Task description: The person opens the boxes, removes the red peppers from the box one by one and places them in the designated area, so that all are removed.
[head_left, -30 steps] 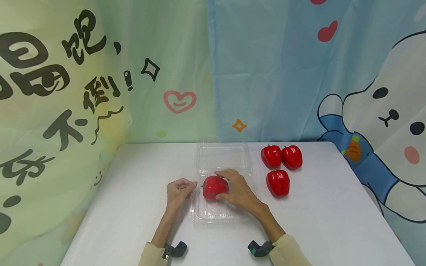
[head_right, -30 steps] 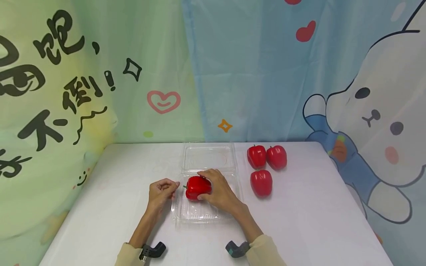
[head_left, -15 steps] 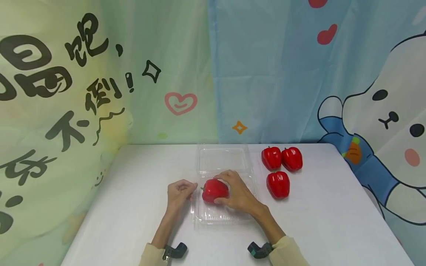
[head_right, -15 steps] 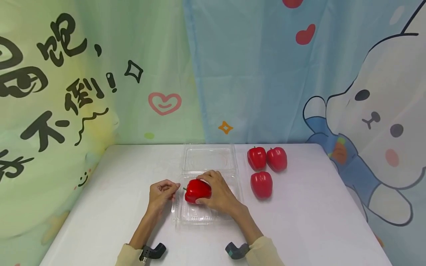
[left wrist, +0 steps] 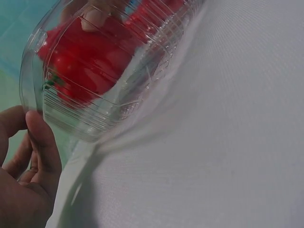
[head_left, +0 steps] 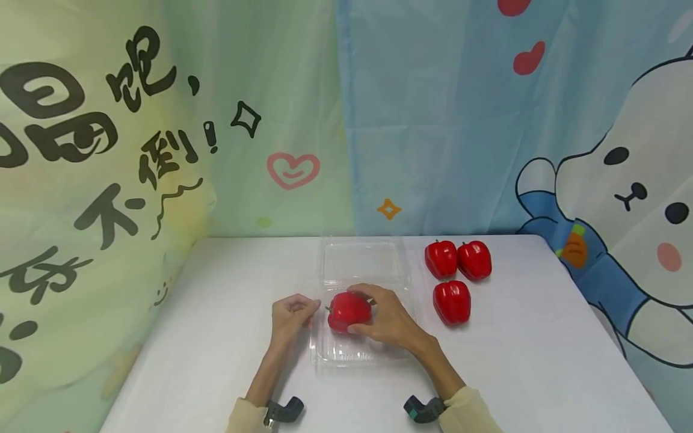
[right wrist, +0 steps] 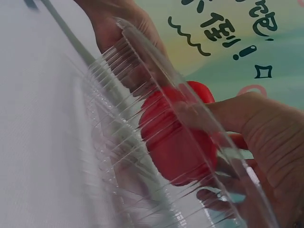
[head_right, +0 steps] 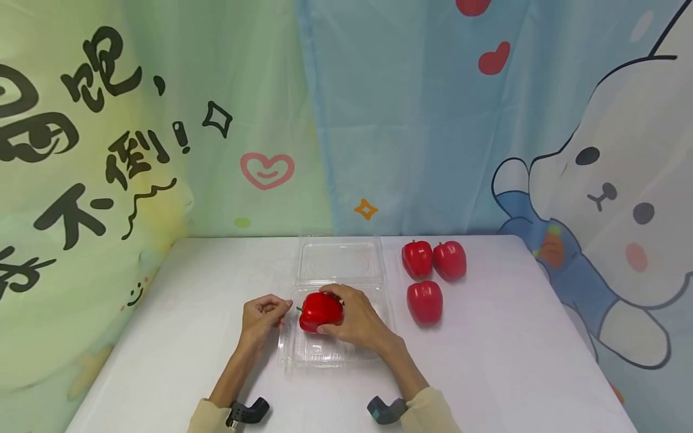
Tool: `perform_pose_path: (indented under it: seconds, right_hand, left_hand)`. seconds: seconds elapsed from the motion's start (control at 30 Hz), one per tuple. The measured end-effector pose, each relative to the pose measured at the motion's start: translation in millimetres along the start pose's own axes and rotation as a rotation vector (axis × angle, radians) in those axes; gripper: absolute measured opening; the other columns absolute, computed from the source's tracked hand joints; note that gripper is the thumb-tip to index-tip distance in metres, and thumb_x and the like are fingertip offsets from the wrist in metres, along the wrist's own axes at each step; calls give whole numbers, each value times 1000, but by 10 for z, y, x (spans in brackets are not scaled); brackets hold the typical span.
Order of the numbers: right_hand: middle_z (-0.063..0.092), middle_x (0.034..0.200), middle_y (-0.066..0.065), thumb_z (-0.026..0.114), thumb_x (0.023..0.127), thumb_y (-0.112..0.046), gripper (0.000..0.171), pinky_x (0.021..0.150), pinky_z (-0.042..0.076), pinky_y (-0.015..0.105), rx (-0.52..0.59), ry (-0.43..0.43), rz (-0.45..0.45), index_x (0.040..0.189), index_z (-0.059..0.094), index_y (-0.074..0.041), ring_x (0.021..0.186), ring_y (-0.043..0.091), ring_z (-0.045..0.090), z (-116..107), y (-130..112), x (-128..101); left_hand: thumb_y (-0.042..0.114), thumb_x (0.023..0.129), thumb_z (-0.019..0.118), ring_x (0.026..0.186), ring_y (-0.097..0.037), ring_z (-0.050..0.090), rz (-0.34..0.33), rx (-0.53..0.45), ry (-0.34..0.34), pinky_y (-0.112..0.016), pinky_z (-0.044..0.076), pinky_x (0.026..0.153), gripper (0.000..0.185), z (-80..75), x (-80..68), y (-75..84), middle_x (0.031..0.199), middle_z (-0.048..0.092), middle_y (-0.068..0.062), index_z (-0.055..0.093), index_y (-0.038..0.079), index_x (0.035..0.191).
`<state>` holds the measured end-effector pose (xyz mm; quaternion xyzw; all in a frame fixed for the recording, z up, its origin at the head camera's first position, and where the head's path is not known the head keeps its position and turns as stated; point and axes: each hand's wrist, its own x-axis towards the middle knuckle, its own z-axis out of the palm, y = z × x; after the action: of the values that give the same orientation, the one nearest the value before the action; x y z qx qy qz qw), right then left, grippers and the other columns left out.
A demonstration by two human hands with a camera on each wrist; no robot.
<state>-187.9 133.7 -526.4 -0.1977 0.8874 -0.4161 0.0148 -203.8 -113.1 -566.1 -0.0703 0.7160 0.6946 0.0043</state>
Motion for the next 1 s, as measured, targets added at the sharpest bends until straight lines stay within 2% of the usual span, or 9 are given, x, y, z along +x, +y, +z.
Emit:
perform_pose_path:
  seconds: [0.23, 0.5, 0.83, 1.0]
  right_hand:
    - [70, 143, 3, 99, 75, -30, 81, 96, 66, 36, 8, 29, -3, 147, 64, -16, 122, 21, 69, -18, 1, -18]
    - [73, 138, 2, 99, 74, -30, 77, 91, 63, 29, 45, 87, -43, 143, 67, -16, 116, 18, 69, -55, 41, -29]
    - [74, 136, 0, 100, 73, -31, 76, 94, 65, 43, 92, 152, -61, 141, 69, -15, 120, 20, 70, -69, 40, -25]
    - [74, 135, -1, 100, 72, -31, 75, 94, 65, 44, 101, 180, -75, 140, 71, -17, 119, 19, 70, -71, 57, -35]
  left_hand:
    - [5, 93, 81, 52, -10, 57, -1, -10, 0, -20, 52, 57, 13, 1, -3, -10, 60, 65, -1, 74, -3, 85]
    - [8, 93, 81, 52, -9, 59, -8, 33, 7, -20, 53, 57, 14, 3, -8, 6, 61, 67, -1, 74, -2, 87]
    - [6, 91, 84, 54, -9, 60, -16, -5, 9, -20, 53, 55, 14, 3, -6, 15, 64, 69, -4, 74, -3, 87]
    - [7, 92, 83, 54, -9, 60, -16, 13, 10, -20, 53, 56, 15, 5, -4, 17, 64, 70, -4, 74, -3, 88]
